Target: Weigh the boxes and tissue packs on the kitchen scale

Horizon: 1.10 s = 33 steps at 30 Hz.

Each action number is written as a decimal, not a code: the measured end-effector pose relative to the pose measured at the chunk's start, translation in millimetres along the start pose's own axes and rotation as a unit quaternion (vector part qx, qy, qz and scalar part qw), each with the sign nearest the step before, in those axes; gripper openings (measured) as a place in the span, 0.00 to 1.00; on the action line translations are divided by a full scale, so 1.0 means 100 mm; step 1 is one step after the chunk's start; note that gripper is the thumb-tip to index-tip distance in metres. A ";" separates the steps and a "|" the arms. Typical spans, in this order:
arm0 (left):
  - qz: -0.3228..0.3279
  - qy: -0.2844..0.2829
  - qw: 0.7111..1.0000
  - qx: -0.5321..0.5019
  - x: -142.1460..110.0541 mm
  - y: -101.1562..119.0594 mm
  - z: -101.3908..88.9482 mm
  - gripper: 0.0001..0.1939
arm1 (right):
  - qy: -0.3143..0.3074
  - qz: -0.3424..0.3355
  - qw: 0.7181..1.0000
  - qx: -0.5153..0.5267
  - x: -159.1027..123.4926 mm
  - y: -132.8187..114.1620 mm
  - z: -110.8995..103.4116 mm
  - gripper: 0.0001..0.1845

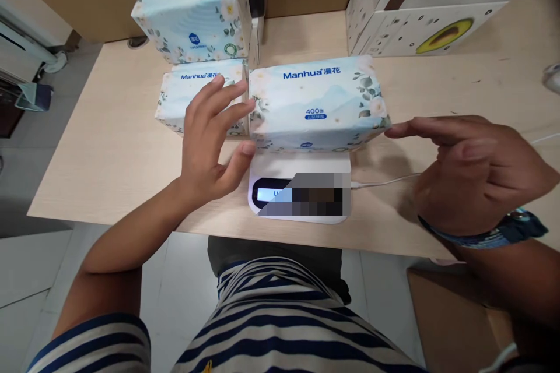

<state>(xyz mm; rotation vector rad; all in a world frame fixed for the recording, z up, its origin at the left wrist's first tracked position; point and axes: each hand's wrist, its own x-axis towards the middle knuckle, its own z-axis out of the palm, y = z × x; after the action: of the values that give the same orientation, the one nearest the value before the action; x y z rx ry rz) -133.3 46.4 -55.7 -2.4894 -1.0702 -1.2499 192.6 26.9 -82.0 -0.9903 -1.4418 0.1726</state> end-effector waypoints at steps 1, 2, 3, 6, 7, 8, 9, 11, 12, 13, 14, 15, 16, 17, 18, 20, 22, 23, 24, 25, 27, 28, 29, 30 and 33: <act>0.001 0.001 1.000 -0.005 0.00 0.01 0.00 0.22 | 0.005 -0.026 1.000 0.005 0.01 0.00 0.01 0.20; 0.005 0.000 1.000 -0.008 0.00 0.01 -0.01 0.22 | 0.008 -0.046 0.999 0.009 0.01 -0.01 0.01 0.19; 0.010 -0.001 1.000 -0.011 0.00 0.02 -0.01 0.22 | 0.009 -0.057 0.998 0.010 0.02 -0.01 0.02 0.19; 0.018 -0.006 1.000 -0.018 -0.01 0.01 -0.01 0.23 | 0.012 -0.065 0.998 0.004 0.03 0.00 0.02 0.19; 0.015 -0.009 1.000 -0.018 -0.01 0.00 -0.01 0.24 | 0.015 -0.069 0.998 0.000 0.04 0.00 0.02 0.19; 0.012 -0.011 1.000 -0.017 -0.02 -0.01 -0.01 0.25 | 0.017 -0.072 0.997 -0.004 0.04 0.01 0.02 0.20; 0.010 -0.013 1.000 -0.014 -0.02 -0.02 -0.01 0.25 | 0.019 -0.073 0.997 -0.009 0.04 0.01 0.02 0.20; 0.012 -0.013 1.000 -0.006 -0.01 -0.02 0.00 0.23 | 0.024 -0.069 0.997 -0.026 0.05 0.00 0.02 0.22; 0.018 -0.008 1.000 -0.003 0.00 -0.02 0.01 0.22 | 0.023 -0.062 0.997 -0.036 0.05 0.00 0.02 0.23; 0.024 -0.003 1.000 -0.003 0.00 -0.01 0.01 0.21 | 0.022 -0.058 0.997 -0.043 0.05 -0.01 0.02 0.23; 0.027 -0.001 1.000 -0.004 0.01 -0.01 0.01 0.20 | 0.020 -0.054 0.997 -0.048 0.05 -0.01 0.01 0.24; 0.030 0.001 1.000 -0.004 0.02 0.00 0.01 0.20 | 0.017 -0.053 0.997 -0.051 0.05 -0.02 0.01 0.24; 0.033 0.003 0.999 -0.004 0.02 0.00 0.01 0.19 | 0.012 -0.053 0.997 -0.053 0.05 -0.02 0.01 0.24; 0.035 0.001 0.999 -0.001 0.02 0.00 0.01 0.20 | 0.007 -0.055 0.997 -0.053 0.05 -0.02 0.01 0.24; 0.032 -0.003 0.999 0.004 0.02 0.00 0.01 0.20 | 0.007 -0.058 0.997 -0.052 0.05 -0.02 0.01 0.24; 0.008 -0.024 1.000 0.014 0.01 0.00 0.00 0.22 | 0.009 -0.062 0.997 -0.045 0.05 -0.01 0.02 0.23; -0.039 -0.058 0.997 0.012 -0.01 -0.01 0.00 0.28 | 0.010 -0.066 0.997 -0.035 0.05 0.00 0.02 0.22; -0.061 -0.071 0.996 0.008 -0.01 -0.01 -0.01 0.31 | 0.011 -0.068 0.997 -0.031 0.05 0.01 0.03 0.22; -0.075 -0.079 0.994 0.008 -0.01 -0.01 -0.01 0.33 | 0.011 -0.067 0.997 -0.031 0.05 0.01 0.03 0.22; -0.080 -0.082 0.993 0.014 0.00 -0.01 -0.02 0.34 | 0.011 -0.065 0.997 -0.033 0.05 0.01 0.03 0.23; -0.059 -0.067 0.995 0.038 0.01 0.00 -0.02 0.32 | 0.011 -0.060 0.997 -0.039 0.05 0.01 0.03 0.24; -0.039 -0.056 0.997 0.048 0.02 0.01 -0.03 0.29 | 0.007 -0.058 0.997 -0.041 0.05 0.01 0.03 0.25; -0.021 -0.046 0.997 0.052 0.03 0.02 -0.03 0.27 | 0.004 -0.059 0.997 -0.041 0.05 0.01 0.03 0.25; -0.005 -0.037 0.998 0.048 0.04 0.03 -0.03 0.25 | 0.001 -0.062 0.997 -0.039 0.05 0.02 0.03 0.24; 0.019 -0.022 0.999 0.028 0.05 0.04 -0.02 0.20 | 0.000 -0.076 0.997 -0.029 0.06 0.04 0.02 0.23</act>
<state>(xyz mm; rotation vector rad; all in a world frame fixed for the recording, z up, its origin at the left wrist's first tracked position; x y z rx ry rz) -130.0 45.2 -49.5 -2.4942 -1.0485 -1.1446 194.2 34.0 -80.9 -0.9226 -1.5222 0.0205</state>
